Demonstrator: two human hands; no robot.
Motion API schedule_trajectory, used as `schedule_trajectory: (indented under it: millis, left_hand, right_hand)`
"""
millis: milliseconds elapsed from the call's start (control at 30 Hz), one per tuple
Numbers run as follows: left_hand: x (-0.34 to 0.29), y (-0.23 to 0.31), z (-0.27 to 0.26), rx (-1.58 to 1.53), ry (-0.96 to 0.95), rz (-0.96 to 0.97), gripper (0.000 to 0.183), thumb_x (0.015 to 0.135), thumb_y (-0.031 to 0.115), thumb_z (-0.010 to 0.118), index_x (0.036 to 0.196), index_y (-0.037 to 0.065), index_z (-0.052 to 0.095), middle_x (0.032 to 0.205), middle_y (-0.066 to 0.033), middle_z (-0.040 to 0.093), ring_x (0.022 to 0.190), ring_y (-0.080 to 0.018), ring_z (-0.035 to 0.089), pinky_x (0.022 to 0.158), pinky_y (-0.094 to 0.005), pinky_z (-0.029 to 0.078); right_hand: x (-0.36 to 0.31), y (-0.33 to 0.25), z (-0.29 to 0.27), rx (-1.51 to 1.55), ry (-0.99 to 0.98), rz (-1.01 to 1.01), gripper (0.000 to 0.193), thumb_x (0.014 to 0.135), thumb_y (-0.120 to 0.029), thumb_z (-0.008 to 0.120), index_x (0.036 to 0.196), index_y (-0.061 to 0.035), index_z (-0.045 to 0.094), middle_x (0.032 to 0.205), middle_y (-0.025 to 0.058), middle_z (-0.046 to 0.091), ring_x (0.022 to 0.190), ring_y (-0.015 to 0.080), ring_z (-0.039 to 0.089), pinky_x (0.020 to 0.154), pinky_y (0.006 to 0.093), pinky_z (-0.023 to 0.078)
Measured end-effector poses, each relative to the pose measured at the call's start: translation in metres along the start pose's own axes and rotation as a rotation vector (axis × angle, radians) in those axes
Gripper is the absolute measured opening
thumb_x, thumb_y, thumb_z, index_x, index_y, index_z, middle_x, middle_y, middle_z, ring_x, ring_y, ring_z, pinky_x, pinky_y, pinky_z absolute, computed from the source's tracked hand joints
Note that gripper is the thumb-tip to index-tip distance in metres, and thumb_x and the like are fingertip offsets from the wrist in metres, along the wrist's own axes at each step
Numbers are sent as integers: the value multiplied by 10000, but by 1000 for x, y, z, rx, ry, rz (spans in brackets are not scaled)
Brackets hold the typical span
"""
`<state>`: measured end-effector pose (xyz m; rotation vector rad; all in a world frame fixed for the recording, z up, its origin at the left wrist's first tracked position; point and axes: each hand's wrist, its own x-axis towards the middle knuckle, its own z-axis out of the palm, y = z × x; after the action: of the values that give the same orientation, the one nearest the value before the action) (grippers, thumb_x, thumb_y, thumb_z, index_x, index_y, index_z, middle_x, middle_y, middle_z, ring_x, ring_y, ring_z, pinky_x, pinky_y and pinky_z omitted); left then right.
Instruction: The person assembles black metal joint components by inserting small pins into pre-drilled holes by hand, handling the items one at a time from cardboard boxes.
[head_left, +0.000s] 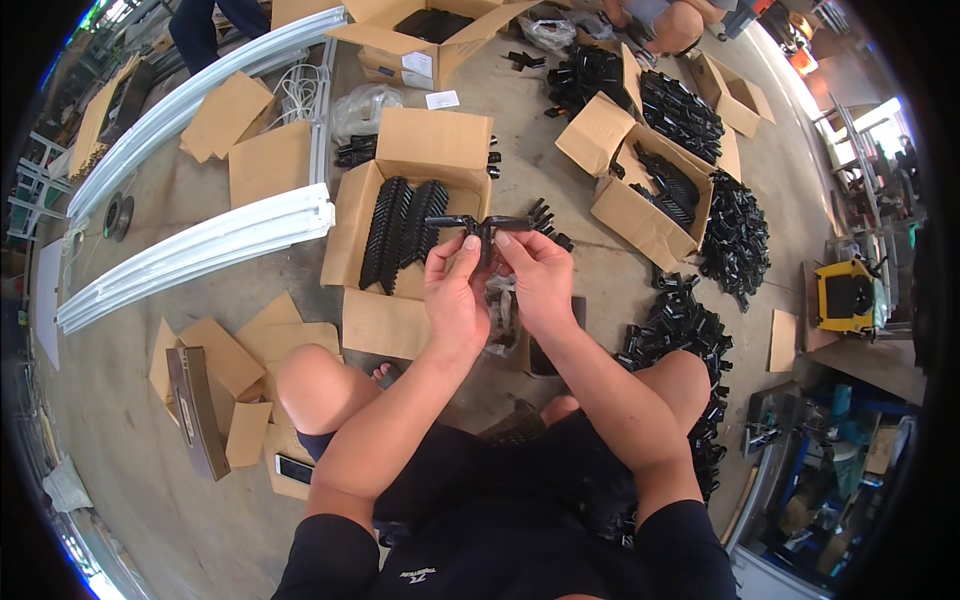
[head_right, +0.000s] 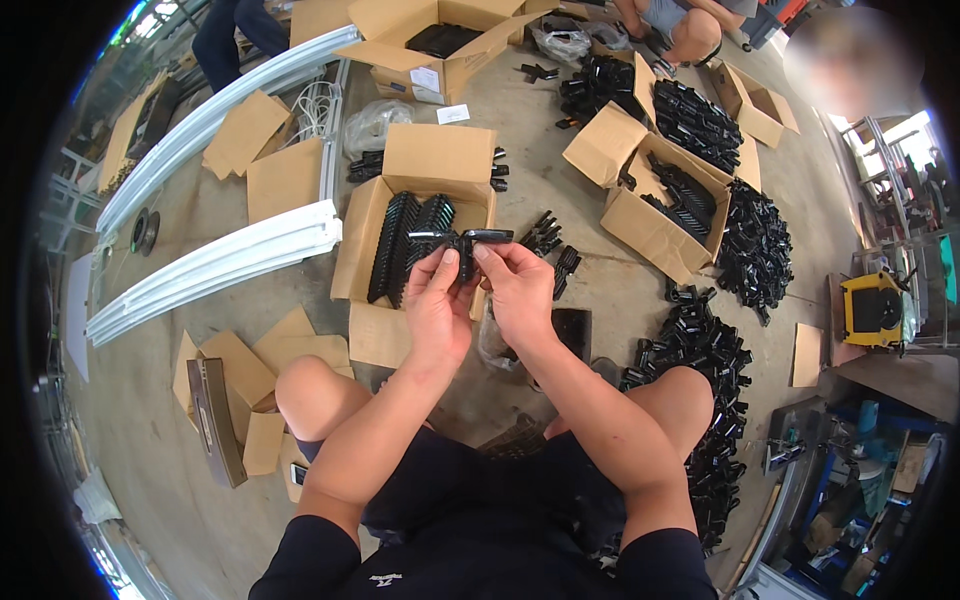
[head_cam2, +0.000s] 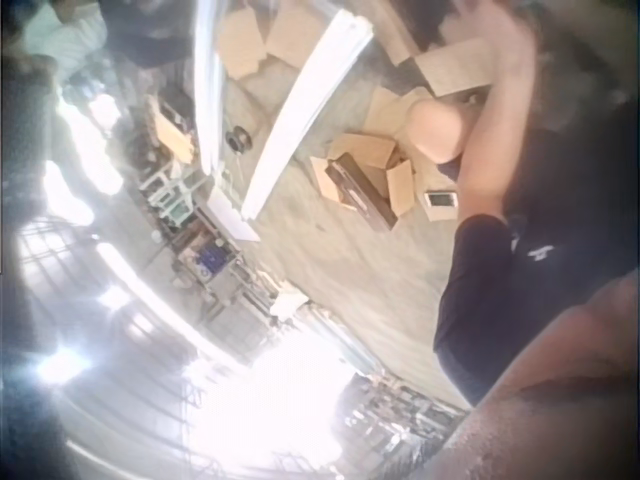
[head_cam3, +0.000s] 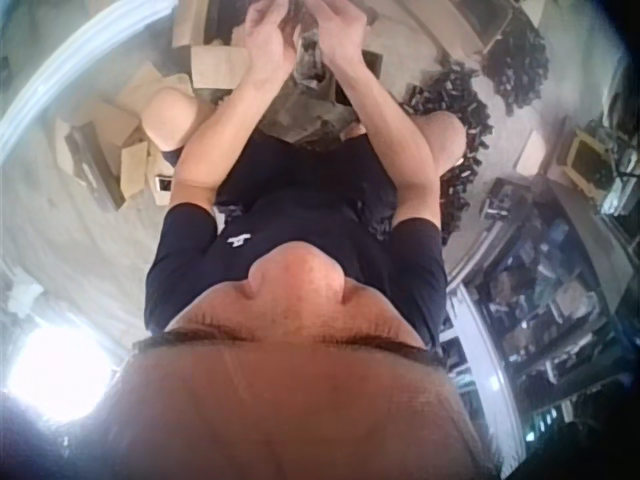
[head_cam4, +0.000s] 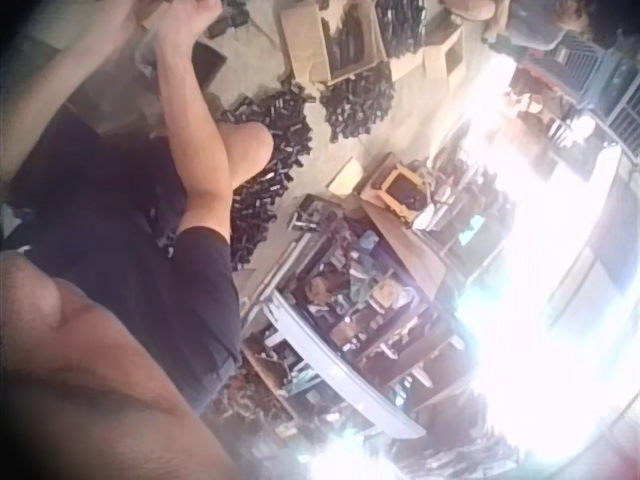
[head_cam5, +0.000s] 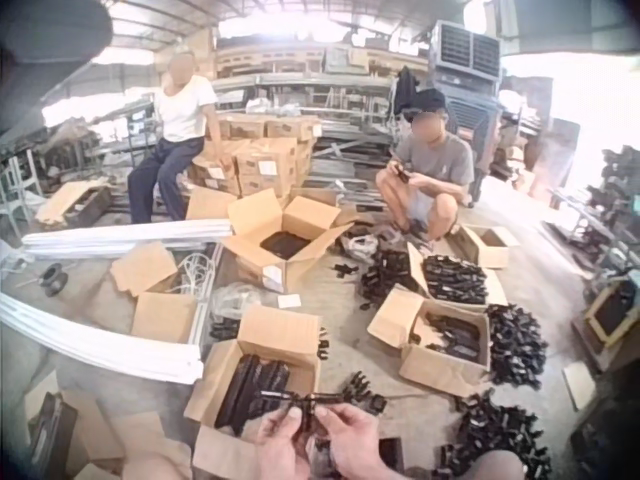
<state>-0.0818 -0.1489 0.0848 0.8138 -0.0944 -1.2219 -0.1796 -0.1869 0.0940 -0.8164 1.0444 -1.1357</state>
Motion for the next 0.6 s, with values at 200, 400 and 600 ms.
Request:
schedule_trajectory:
  millis: [200, 400, 600]
  left_hand:
    - [1, 1, -1, -1, -10, 31, 143, 972, 91, 697, 1101, 79, 636, 1053, -49, 698, 927, -161, 669, 860, -322, 557]
    - [3, -1, -1, 20, -23, 60, 142, 975, 88, 693, 1103, 71, 633, 1057, -62, 698, 927, -159, 665, 846, -319, 552]
    - [2, 1, 4, 9, 13, 59, 132, 982, 79, 681, 1103, 72, 630, 1048, -60, 701, 922, -151, 663, 840, -305, 546]
  right_hand:
    - [3, -8, 9, -122, 5, 8, 129, 963, -96, 703, 1012, 17, 742, 858, 30, 731, 689, 67, 609, 612, 227, 493]
    - [7, -7, 8, -130, -2, 23, 147, 973, -107, 694, 1006, 31, 735, 857, 38, 732, 683, 75, 615, 607, 235, 501]
    - [-1, -5, 14, -18, 16, -11, 125, 958, -64, 695, 1032, 34, 720, 893, 78, 721, 689, 120, 642, 636, 258, 532]
